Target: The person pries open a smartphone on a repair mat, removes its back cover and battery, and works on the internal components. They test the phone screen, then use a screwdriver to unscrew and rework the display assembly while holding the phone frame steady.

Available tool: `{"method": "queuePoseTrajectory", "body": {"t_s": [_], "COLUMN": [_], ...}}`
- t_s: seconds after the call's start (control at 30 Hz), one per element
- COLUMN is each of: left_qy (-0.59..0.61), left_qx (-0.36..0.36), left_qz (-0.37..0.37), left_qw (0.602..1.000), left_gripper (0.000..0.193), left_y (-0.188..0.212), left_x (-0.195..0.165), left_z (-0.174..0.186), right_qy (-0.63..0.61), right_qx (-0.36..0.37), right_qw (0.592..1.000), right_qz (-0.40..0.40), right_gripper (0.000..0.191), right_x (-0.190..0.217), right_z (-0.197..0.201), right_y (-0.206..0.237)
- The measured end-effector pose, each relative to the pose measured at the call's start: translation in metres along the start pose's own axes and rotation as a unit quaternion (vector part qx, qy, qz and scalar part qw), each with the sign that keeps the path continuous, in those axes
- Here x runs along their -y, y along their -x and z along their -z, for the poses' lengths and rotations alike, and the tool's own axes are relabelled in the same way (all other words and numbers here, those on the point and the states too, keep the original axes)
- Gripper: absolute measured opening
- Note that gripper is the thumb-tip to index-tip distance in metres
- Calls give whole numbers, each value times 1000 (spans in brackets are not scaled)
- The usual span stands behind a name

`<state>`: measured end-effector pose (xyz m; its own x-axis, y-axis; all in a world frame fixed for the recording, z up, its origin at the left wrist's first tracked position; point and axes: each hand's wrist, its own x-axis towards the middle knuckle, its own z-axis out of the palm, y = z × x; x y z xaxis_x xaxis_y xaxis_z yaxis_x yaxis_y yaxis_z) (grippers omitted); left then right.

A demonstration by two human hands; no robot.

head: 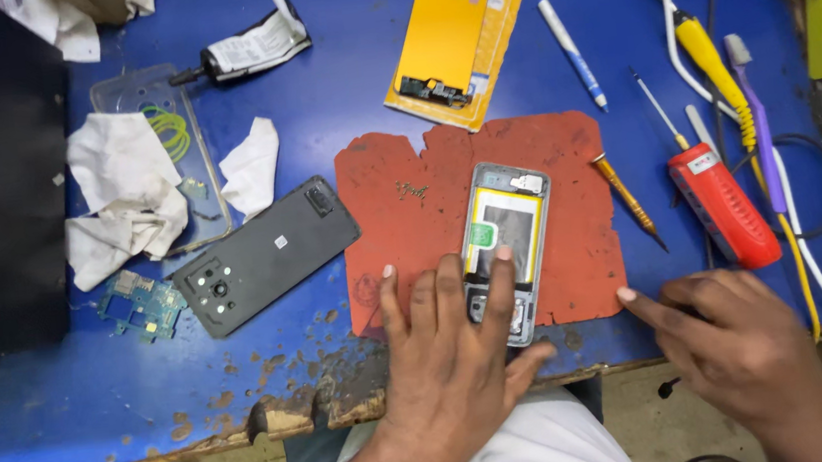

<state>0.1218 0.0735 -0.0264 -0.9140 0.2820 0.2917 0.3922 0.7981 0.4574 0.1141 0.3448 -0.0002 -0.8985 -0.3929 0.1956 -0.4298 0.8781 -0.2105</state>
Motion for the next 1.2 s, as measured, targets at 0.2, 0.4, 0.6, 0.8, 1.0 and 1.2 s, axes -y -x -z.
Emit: {"method": "queuePoseTrajectory", "body": {"t_s": [0.2,0.4,0.6,0.8,1.0,1.2], "left_qy": [41,194,292,445,231,-58], "left_qx": [0,-9,26,-39,-295,-504], "left_qz": [21,107,171,129,83,204], "left_qw": [999,975,941,885,924,837], "left_gripper": [90,85,80,74,33,9], "left_y": [-1,-1,-7,11,59,123], "left_x": [5,20,31,40,85,164], "left_z": [12,40,62,88,118,172], "right_qy": [61,-2,-80,-177,-548,-759], "right_qx": [-70,-115,-96,-38,-11,118], "right_qw": [996,993,983,974,817,593], "right_qz": [-19,-6,137,140,-181,-240], "right_gripper": [34,39,60,49,47,41], "right_x": [-6,9,55,75,76,74], "right_z": [-1,-3,-16,-27,-60,-92], "right_y": [-6,-22,-65,-84,-92,-110]}}
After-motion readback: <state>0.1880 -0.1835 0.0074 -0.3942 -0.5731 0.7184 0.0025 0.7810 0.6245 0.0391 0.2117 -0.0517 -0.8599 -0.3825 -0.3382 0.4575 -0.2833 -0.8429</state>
